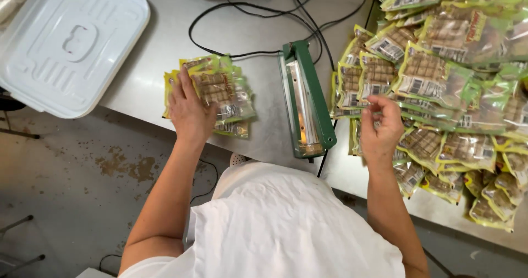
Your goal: Sealing small plastic bags of snacks using a manual heat sealer on a production table
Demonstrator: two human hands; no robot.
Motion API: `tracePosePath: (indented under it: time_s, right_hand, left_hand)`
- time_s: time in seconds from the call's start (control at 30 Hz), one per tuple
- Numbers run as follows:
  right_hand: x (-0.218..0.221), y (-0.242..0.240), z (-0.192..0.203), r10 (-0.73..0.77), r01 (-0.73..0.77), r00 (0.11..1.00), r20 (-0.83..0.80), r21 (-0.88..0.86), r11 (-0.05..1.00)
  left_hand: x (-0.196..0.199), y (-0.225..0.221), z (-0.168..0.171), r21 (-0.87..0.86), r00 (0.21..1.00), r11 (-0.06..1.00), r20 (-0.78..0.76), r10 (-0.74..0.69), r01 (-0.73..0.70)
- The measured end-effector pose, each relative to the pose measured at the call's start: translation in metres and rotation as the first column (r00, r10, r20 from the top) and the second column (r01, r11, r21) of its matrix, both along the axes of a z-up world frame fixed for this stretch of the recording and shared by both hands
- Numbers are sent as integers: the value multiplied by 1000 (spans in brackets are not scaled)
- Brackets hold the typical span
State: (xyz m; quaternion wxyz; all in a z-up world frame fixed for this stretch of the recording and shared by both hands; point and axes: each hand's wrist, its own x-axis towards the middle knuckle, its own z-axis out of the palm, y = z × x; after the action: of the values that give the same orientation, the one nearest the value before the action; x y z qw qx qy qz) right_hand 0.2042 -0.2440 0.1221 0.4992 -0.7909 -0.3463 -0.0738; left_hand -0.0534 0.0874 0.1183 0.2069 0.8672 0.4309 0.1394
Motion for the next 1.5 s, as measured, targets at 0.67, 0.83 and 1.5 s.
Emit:
tracePosePath:
  time_s: [0.67,0.83,1.5]
  right_hand:
    - [159,-124,-54,-524,633,767,369,-304,712]
    - [187,-146,-46,-577,608,737,353,-720,335]
    - [31,5,159,627,-497,673,-393,387,777]
  left_hand:
    - [16,58,-137,748,883,558,-78,-463,359]
    - [21,59,-126,691,916,640,-82,-392,336]
    - [65,-119,-7,-658,659,77,752,14,749]
